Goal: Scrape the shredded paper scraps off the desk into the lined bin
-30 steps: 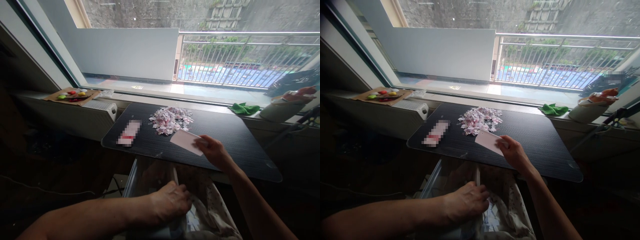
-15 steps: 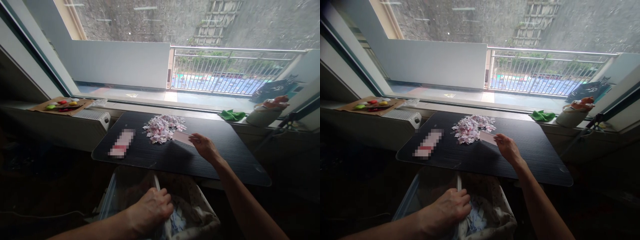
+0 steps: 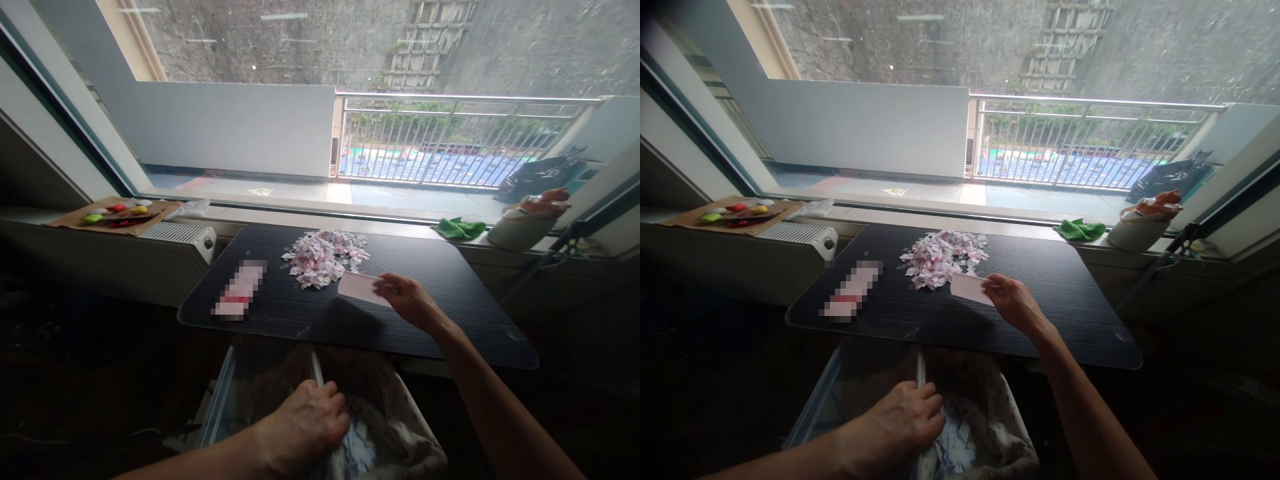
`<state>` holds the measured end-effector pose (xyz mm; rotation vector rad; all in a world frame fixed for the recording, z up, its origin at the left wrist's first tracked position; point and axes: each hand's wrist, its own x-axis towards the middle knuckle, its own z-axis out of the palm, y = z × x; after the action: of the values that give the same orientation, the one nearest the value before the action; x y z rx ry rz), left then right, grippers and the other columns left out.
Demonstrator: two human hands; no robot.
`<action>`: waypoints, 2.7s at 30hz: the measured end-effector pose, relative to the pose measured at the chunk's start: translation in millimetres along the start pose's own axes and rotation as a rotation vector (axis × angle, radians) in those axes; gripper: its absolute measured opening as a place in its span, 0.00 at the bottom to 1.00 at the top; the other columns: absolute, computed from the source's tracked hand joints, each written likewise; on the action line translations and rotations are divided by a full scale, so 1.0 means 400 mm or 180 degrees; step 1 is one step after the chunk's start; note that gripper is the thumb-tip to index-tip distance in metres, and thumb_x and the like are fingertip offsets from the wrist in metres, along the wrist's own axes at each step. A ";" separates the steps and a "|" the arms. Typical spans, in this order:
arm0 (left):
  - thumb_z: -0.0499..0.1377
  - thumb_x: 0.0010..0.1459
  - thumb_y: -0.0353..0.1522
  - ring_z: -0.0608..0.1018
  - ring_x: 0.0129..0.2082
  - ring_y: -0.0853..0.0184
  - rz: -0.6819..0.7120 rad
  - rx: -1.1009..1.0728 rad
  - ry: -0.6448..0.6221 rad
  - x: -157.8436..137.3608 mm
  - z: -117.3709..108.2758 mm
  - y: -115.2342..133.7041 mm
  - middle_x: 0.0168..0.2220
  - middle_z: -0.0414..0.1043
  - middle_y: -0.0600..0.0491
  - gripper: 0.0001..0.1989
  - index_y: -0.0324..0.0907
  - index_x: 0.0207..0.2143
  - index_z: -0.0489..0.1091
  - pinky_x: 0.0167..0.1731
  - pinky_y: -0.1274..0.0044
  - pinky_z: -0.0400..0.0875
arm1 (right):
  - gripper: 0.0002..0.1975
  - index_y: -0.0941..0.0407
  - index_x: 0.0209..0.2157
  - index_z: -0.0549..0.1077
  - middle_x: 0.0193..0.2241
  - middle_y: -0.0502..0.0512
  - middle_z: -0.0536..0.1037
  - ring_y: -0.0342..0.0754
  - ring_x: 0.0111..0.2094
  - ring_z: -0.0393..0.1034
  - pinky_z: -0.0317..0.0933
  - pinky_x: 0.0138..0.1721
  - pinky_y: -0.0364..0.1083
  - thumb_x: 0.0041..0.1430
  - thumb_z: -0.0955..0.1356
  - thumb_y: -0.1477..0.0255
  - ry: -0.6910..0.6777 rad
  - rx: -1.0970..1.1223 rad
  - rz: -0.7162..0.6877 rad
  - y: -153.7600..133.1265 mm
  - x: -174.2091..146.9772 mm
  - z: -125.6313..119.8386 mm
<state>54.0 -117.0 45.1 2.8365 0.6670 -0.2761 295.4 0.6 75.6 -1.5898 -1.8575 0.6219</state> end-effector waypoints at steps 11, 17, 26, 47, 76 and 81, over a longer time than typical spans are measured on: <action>0.56 0.60 0.27 0.70 0.35 0.62 0.0300 0.0076 0.0282 0.036 0.014 0.013 0.32 0.69 0.49 0.02 0.39 0.33 0.68 0.29 0.73 0.64 | 0.13 0.56 0.36 0.77 0.26 0.52 0.79 0.46 0.25 0.70 0.61 0.25 0.43 0.52 0.67 0.64 0.0073 0.0092 0.0247 0.016 -0.039 0.017; 0.56 0.61 0.26 0.72 0.35 0.62 0.0310 0.0130 0.0249 0.056 -0.001 0.023 0.33 0.71 0.49 0.04 0.38 0.34 0.70 0.27 0.74 0.63 | 0.12 0.57 0.34 0.75 0.24 0.51 0.76 0.43 0.22 0.65 0.58 0.23 0.41 0.54 0.66 0.65 -0.0586 0.0649 0.0148 -0.038 -0.084 0.087; 0.58 0.59 0.27 0.71 0.35 0.62 0.0486 0.0122 0.0385 0.068 0.022 0.025 0.34 0.71 0.49 0.03 0.39 0.32 0.69 0.24 0.72 0.58 | 0.13 0.58 0.33 0.74 0.25 0.52 0.76 0.45 0.25 0.67 0.60 0.25 0.42 0.52 0.66 0.64 -0.0587 0.0768 0.0360 -0.032 -0.092 0.083; 0.55 0.61 0.26 0.72 0.34 0.62 0.0238 0.0049 0.0254 0.031 -0.019 0.041 0.33 0.71 0.50 0.05 0.38 0.32 0.69 0.24 0.71 0.63 | 0.11 0.53 0.40 0.75 0.36 0.54 0.83 0.52 0.39 0.78 0.67 0.39 0.47 0.56 0.65 0.74 0.0049 -0.0266 -0.0191 -0.081 0.013 0.081; 0.54 0.63 0.26 0.71 0.39 0.62 0.0167 0.0115 0.0585 0.011 0.023 0.038 0.36 0.71 0.50 0.04 0.38 0.37 0.68 0.34 0.72 0.60 | 0.10 0.54 0.36 0.76 0.29 0.52 0.81 0.45 0.27 0.71 0.60 0.30 0.41 0.57 0.64 0.68 -0.0306 -0.0413 -0.0309 -0.110 -0.031 0.055; 0.53 0.63 0.27 0.71 0.42 0.62 0.0094 0.0065 0.0462 0.004 -0.004 0.043 0.40 0.72 0.49 0.05 0.38 0.39 0.69 0.35 0.72 0.61 | 0.09 0.53 0.34 0.76 0.27 0.52 0.80 0.46 0.24 0.70 0.58 0.27 0.42 0.56 0.65 0.68 -0.0234 -0.0765 -0.0302 -0.122 -0.046 0.030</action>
<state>63.5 -131.0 49.2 2.9040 0.6527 -0.0729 254.5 -25.1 98.3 -1.6344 -2.1147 0.4334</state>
